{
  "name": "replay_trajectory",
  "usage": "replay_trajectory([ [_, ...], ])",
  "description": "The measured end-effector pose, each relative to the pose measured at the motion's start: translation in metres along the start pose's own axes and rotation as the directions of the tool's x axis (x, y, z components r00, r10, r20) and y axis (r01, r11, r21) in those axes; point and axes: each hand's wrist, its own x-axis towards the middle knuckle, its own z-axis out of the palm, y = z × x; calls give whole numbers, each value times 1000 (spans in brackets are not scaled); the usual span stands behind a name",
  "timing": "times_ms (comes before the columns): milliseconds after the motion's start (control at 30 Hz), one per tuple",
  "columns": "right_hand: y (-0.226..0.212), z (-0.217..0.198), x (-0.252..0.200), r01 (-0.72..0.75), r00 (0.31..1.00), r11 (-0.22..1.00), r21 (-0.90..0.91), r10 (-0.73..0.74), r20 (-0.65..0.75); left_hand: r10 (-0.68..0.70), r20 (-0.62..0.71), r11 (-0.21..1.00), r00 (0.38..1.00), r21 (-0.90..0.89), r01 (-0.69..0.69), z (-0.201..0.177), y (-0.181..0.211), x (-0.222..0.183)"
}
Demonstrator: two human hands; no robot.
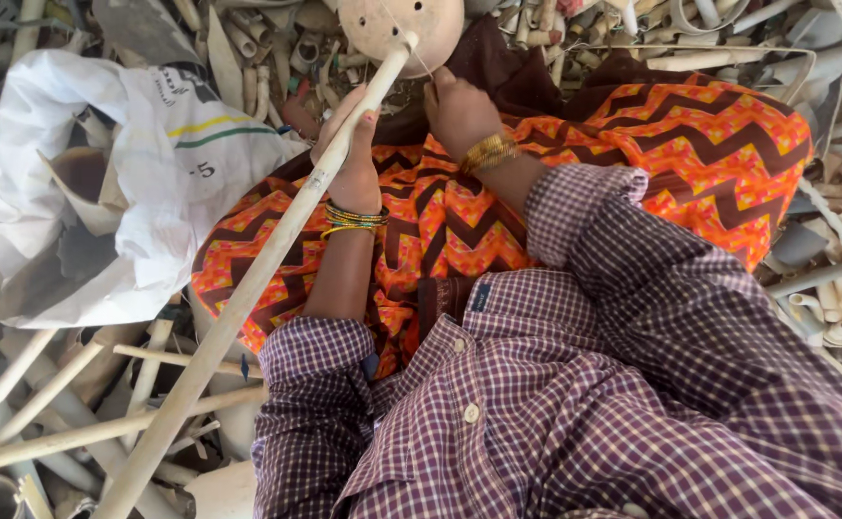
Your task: The person saws through white plastic pipes by hand using a hacksaw blade while sitting among scrap materials. They hold the pipes and use the blade to cut through them, occasionally using a wooden tool for support.
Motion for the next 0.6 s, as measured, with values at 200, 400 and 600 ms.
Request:
replay_trajectory([
  [200, -5, 14, -7, 1, 1000, 1000, -1, -1, 15, -162, 74, 949, 984, -263, 176, -7, 3, 4],
  [400, -7, 17, -17, 125, 991, 992, -11, -125, -44, -254, 65, 923, 965, -282, 262, -9, 3, 4],
  [600, 1, 16, -2, -10, 998, 999, -47, 13, 66, -337, 24, 838, 941, -447, 311, -11, -13, 1],
])
